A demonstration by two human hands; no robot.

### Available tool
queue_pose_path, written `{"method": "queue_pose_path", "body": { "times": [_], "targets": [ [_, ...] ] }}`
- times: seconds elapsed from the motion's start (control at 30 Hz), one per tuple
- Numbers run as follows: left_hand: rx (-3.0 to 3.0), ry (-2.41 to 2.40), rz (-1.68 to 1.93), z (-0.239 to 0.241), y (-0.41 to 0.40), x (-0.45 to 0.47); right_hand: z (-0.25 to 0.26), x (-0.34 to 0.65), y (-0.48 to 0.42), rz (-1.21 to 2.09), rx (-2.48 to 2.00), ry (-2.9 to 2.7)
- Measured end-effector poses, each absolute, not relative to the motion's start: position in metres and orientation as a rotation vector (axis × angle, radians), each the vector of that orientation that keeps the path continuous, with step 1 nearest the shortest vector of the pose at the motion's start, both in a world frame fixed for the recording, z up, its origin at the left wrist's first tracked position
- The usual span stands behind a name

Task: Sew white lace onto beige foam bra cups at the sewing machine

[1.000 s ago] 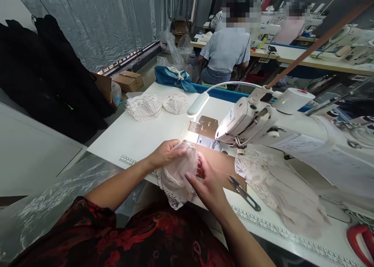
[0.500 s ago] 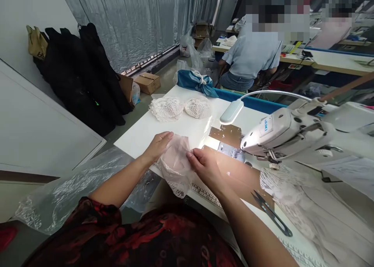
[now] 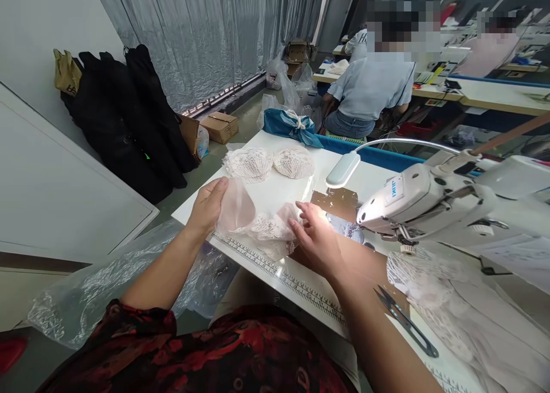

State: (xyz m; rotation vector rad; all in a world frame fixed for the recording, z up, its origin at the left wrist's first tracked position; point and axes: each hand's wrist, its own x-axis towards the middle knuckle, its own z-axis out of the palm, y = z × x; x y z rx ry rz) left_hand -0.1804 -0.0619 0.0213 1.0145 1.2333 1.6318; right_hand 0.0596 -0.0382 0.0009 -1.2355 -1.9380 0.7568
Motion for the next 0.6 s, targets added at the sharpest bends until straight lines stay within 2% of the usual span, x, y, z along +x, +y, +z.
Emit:
{"method": "queue_pose_path", "body": {
  "times": [0.13,0.2,0.27,0.47,0.6],
  "targets": [
    [1.315,1.154,1.283,0.039,-0.077,-0.147,0.031,0.044,-0.073,1.471,-0.813,-1.732],
    [1.540,1.169,1.216,0.036,-0.076,-0.129,0.033,0.041,-0.089,1.806,-0.810,-1.524],
    [1.812,1.175,1.148,0.022,-0.072,-0.116,0.026,0.045,-0.101,1.961,-0.825,-1.308],
    [2.548,1.289,0.599,-0.032,-0.070,-0.105,0.003,0.111,-0.141,1.856,-1.080,-0.911],
    [2.585,1.305,0.572,-0.039,-0.062,-0.128,0.008,0.178,-0.164,1.465,-1.328,-0.970]
  ]
}}
